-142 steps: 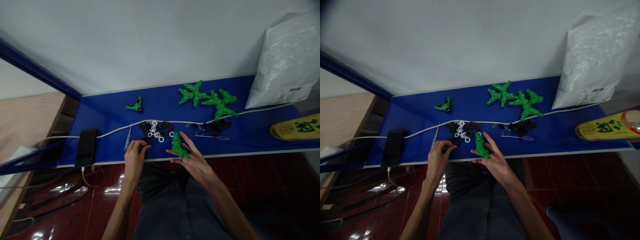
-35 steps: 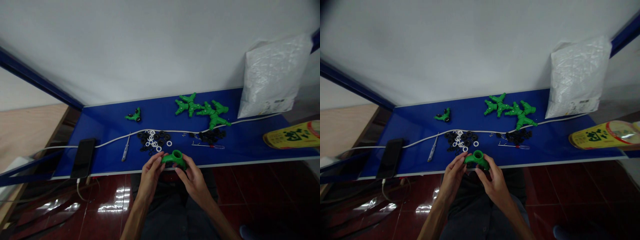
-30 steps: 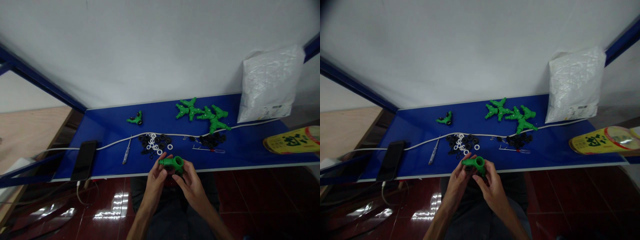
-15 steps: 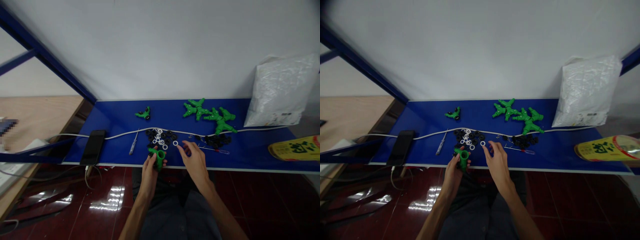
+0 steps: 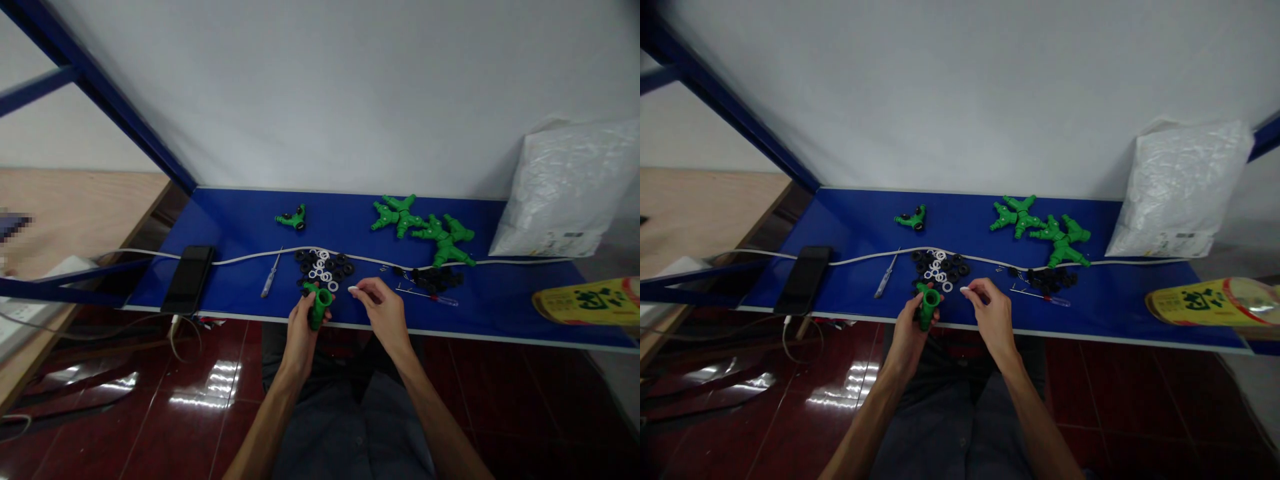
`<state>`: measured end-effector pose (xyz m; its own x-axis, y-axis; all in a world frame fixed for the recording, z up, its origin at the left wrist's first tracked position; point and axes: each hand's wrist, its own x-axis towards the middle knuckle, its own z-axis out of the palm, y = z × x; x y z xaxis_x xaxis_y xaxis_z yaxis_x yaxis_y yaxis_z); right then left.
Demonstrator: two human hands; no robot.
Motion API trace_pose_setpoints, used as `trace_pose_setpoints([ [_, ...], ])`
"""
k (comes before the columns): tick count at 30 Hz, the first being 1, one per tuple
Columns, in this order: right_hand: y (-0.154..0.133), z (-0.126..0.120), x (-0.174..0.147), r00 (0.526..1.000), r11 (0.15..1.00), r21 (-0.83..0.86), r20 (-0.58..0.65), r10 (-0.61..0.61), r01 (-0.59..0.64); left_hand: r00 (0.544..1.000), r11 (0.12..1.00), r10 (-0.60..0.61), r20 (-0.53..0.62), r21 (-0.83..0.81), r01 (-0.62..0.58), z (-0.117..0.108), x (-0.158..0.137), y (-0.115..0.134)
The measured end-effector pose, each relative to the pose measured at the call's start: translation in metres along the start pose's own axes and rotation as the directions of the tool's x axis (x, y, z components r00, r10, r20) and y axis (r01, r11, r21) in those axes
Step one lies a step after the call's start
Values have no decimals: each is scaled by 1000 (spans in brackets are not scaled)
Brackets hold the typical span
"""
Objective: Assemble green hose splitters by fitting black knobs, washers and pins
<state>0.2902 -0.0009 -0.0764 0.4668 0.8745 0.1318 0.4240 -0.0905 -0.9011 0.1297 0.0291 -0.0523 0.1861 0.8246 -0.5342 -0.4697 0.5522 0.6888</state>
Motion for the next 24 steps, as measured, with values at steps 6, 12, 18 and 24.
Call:
trace_pose_setpoints([
  [6,-41,-9,-21,976,969,120,-58,-210,215,1000,1000,-5,27,-10,5,7,-7,3],
  [12,-62,-13,-30,932,927,92,-35,-361,362,998,999,-41,40,-14,41,14,-16,7],
  [18,-59,-10,-36,888,887,46,-53,-457,459,997,998,-61,43,-26,62,19,-21,10],
  [24,-58,-6,-44,815,800,-182,14,-579,571,996,996,-83,-30,-31,82,18,-22,6],
])
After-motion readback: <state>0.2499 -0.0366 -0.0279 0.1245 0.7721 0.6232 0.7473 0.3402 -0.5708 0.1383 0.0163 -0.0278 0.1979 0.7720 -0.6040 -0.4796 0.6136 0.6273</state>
